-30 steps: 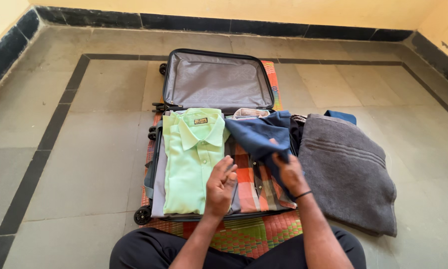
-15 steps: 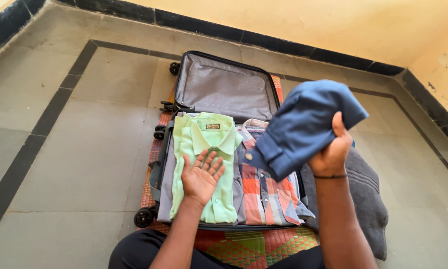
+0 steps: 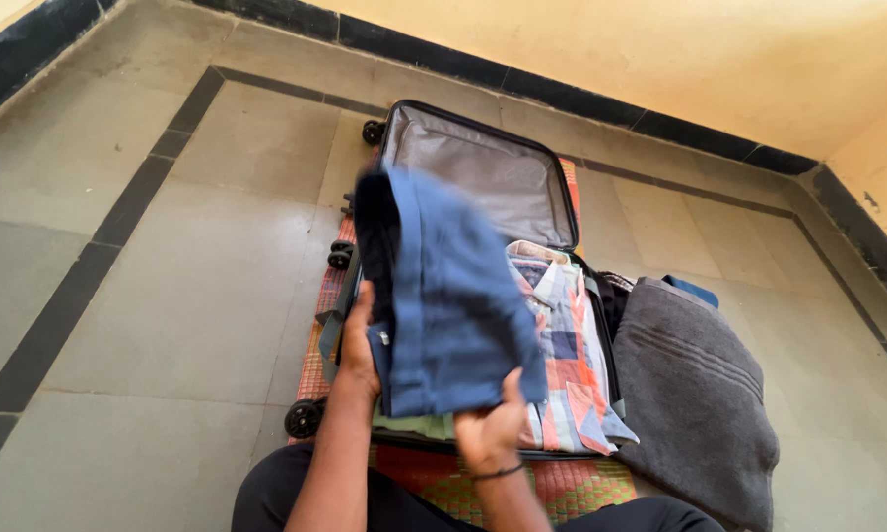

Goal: The person sits on a mat and packs a suitcase with folded clothes. They place various shirts and trousers into the suitcase, arranging them neatly by hand.

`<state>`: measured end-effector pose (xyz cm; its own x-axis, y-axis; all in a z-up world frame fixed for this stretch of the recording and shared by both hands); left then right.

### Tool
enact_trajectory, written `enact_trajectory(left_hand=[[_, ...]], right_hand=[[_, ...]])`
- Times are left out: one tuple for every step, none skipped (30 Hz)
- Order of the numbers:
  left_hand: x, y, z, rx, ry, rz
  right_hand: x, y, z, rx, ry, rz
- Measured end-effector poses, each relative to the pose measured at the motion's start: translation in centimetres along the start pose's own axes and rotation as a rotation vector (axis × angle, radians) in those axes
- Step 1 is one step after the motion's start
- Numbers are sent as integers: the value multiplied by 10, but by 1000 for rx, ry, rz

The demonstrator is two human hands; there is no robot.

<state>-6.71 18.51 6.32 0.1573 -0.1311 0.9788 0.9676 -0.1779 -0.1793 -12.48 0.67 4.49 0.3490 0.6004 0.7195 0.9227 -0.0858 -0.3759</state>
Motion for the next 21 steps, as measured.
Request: enact_trajectory(left_hand=[[-1, -1, 2, 36, 87, 18], [-2, 0, 4, 72, 175, 35], [-5, -1, 5, 102, 265, 53], [-9, -1, 9, 142, 360, 101], [-12, 0, 12, 171, 459, 145], [-17, 0, 14, 200, 559, 187], [-16, 3, 18, 244, 575, 140], [-17, 5, 25, 288, 589, 92], [-19, 8, 31, 337, 597, 47], [-26, 12, 34, 327, 655, 61], [-36, 14, 41, 327, 713, 82], [-46, 17, 45, 326, 772, 103], [-56, 19, 51, 358, 931, 153], [-65, 22, 53, 388, 1091, 206], [-72, 23, 58, 414, 1253, 262], [-77, 25, 62, 435, 1243, 275], [-81, 27, 58, 444, 1232, 285], [-83, 27, 56, 453, 1221, 295], [-74, 23, 57, 642, 1271, 224], [-62, 16, 57, 831, 1315, 145], [-46, 10, 58, 1030, 1351, 52]], right_hand=[[-18, 0, 22, 100, 52, 14], [-29, 6, 26, 92, 47, -14], [-38, 9, 28, 84, 44, -39], [-42, 9, 28, 75, 42, -65], [-44, 9, 28, 71, 30, -70], [-43, 7, 26, 66, 17, -75], [-37, 7, 19, 52, 2, -91], [-35, -1, 19, 89, -20, -80], [-33, -13, 23, 130, -46, -72], [-32, -22, 24, 171, -73, -64], [-33, -32, 29, 285, -224, -88], [-40, -45, 31, 397, -375, -110], [-46, -56, 36, 517, -526, -138], [-48, -60, 31, 570, -701, -253], [-54, -64, 21, 620, -873, -369], [-60, -66, 13, 665, -1046, -487], [-55, -57, -1, 530, -1102, -583], [-45, -46, -10, 391, -1153, -676], [-34, -29, -24, 156, -1259, -672], [-16, -7, -43, -82, -1359, -656], [-1, 13, -61, -252, -1412, -526]])
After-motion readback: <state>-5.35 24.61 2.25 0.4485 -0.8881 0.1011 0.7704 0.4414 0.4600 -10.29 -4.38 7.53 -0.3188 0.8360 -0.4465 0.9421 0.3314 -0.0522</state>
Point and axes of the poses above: each hand's wrist, its own y-axis towards the middle knuckle, its own x-axis out of the palm, z = x × y, the point moved 6 cm from there along y, towards the middle knuckle, and after that the axes turned 14 degrees about -y, right-handed, at the moved point
